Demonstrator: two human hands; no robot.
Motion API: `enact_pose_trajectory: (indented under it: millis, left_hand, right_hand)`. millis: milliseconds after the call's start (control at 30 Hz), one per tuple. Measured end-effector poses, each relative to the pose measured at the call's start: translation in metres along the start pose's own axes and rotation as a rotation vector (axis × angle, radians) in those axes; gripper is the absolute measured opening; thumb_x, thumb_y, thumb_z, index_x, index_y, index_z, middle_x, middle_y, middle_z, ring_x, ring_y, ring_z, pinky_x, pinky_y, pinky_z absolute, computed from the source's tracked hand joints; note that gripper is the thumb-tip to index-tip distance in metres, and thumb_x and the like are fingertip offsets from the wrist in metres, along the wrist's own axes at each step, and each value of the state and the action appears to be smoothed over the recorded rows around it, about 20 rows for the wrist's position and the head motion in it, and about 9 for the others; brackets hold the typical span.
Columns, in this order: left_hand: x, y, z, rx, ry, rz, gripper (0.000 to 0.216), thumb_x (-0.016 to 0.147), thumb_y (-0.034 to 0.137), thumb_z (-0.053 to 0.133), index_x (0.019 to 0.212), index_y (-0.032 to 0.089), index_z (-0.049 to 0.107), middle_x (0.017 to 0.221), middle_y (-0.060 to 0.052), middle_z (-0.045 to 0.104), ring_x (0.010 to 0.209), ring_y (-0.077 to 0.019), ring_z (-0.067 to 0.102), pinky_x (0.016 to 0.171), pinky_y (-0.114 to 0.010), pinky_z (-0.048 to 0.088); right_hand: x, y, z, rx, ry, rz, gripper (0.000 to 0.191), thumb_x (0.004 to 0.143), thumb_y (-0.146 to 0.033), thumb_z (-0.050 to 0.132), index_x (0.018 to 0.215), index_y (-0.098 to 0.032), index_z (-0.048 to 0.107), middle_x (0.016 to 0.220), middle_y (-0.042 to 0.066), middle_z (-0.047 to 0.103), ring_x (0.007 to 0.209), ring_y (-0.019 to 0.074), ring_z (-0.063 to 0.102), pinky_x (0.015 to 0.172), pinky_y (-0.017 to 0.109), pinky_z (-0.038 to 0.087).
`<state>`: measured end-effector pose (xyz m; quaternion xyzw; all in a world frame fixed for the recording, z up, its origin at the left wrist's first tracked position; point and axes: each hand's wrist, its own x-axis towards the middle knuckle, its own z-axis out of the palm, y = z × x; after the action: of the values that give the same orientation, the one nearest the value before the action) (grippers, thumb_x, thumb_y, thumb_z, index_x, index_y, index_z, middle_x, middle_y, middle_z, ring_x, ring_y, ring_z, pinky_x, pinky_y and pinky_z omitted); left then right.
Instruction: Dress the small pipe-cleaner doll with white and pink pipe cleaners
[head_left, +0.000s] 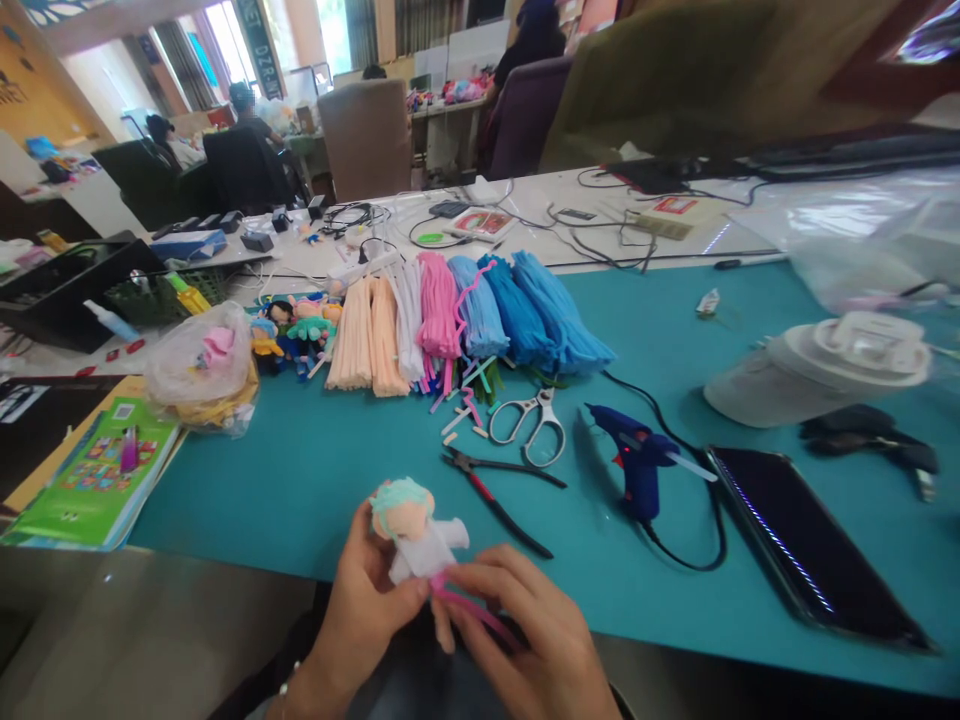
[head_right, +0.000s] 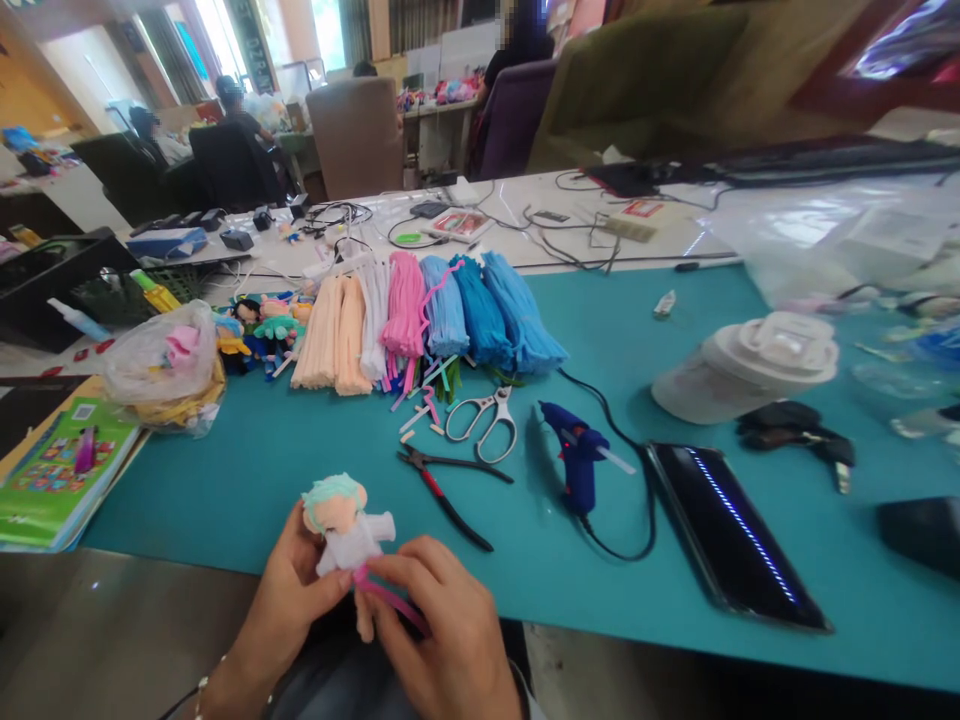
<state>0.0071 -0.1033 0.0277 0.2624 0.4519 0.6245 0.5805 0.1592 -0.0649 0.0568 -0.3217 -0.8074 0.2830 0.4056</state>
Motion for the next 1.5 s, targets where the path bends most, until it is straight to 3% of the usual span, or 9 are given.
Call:
enact_pose_trajectory:
  millis: [167,333,533,700,833,1000,1167,1500]
  left_hand:
    - [0.000,0.002,-0.003,-0.002,-0.037,-0.046,0.080,0.061,0.019,0.077,0.131,0.021,0.038,0.122,-0.015,0.059,0.110,-0.0288,0.057,0.093,-0.039,0.045]
    - [-0.002,0.006,0.001,-0.021,-0.049,-0.071,0.091,0.064,0.020,0.075,0.139,0.021,0.024,0.110,-0.015,0.065,0.103,-0.0285,0.061,0.091,-0.041,0.046]
    - [-0.005,0.007,0.002,-0.058,-0.090,-0.064,0.080,0.069,0.019,0.071,0.134,0.022,0.025,0.099,-0.011,0.067,0.098,-0.0261,0.063,0.086,-0.039,0.048]
    - [-0.009,0.005,0.009,-0.065,-0.021,-0.015,0.061,0.071,0.019,0.069,0.122,0.025,0.036,0.091,-0.006,0.067,0.085,-0.0211,0.065,0.078,-0.034,0.051]
    - [-0.011,0.005,0.012,-0.057,-0.014,0.004,0.052,0.072,0.018,0.068,0.114,0.025,0.039,0.091,-0.005,0.066,0.087,-0.0208,0.065,0.079,-0.033,0.050]
    - [-0.011,0.006,0.009,-0.080,-0.075,-0.011,0.050,0.072,0.021,0.068,0.114,0.022,0.041,0.093,-0.008,0.066,0.091,-0.0235,0.064,0.083,-0.037,0.049]
    - [-0.006,0.002,0.007,-0.038,-0.042,-0.041,0.054,0.067,0.019,0.072,0.112,0.022,0.042,0.088,-0.006,0.066,0.085,-0.0224,0.065,0.078,-0.035,0.050]
    - [-0.005,0.001,0.008,-0.018,-0.018,-0.027,0.054,0.068,0.021,0.071,0.112,0.021,0.042,0.099,-0.009,0.068,0.091,-0.0248,0.065,0.079,-0.036,0.051]
  right_hand:
    - [-0.001,0.003,-0.002,-0.024,-0.089,-0.038,0.016,0.087,-0.014,0.047,0.089,-0.018,0.063,0.070,0.003,0.057,0.059,0.0125,0.058,0.052,0.022,0.046]
    - [-0.004,0.007,0.004,-0.048,-0.044,-0.086,0.015,0.088,-0.014,0.047,0.086,-0.017,0.062,0.070,0.003,0.055,0.058,0.0123,0.056,0.051,0.022,0.045]
    - [-0.006,0.009,0.007,-0.018,-0.006,-0.092,0.013,0.088,-0.013,0.049,0.086,-0.018,0.061,0.070,0.003,0.055,0.059,0.0119,0.055,0.051,0.022,0.043]
    - [-0.006,0.006,0.006,0.021,0.004,-0.072,0.013,0.086,-0.011,0.050,0.086,-0.018,0.060,0.072,0.002,0.057,0.057,0.0102,0.055,0.050,0.020,0.042]
    - [-0.003,0.003,0.005,-0.042,-0.003,-0.097,0.014,0.088,-0.012,0.048,0.085,-0.018,0.061,0.067,0.002,0.056,0.056,0.0109,0.055,0.050,0.021,0.041]
    - [-0.002,0.002,0.005,-0.115,0.029,-0.127,0.017,0.090,-0.016,0.045,0.085,-0.018,0.061,0.065,0.002,0.057,0.055,0.0115,0.054,0.048,0.021,0.041]
    - [0.000,-0.001,0.004,-0.159,0.008,-0.137,0.019,0.090,-0.016,0.044,0.083,-0.017,0.062,0.061,0.002,0.057,0.051,0.0113,0.054,0.047,0.021,0.041]
    - [-0.001,-0.006,0.002,-0.069,0.070,-0.066,0.015,0.086,-0.014,0.050,0.075,-0.019,0.059,0.059,0.000,0.058,0.051,0.0104,0.058,0.047,0.019,0.044]
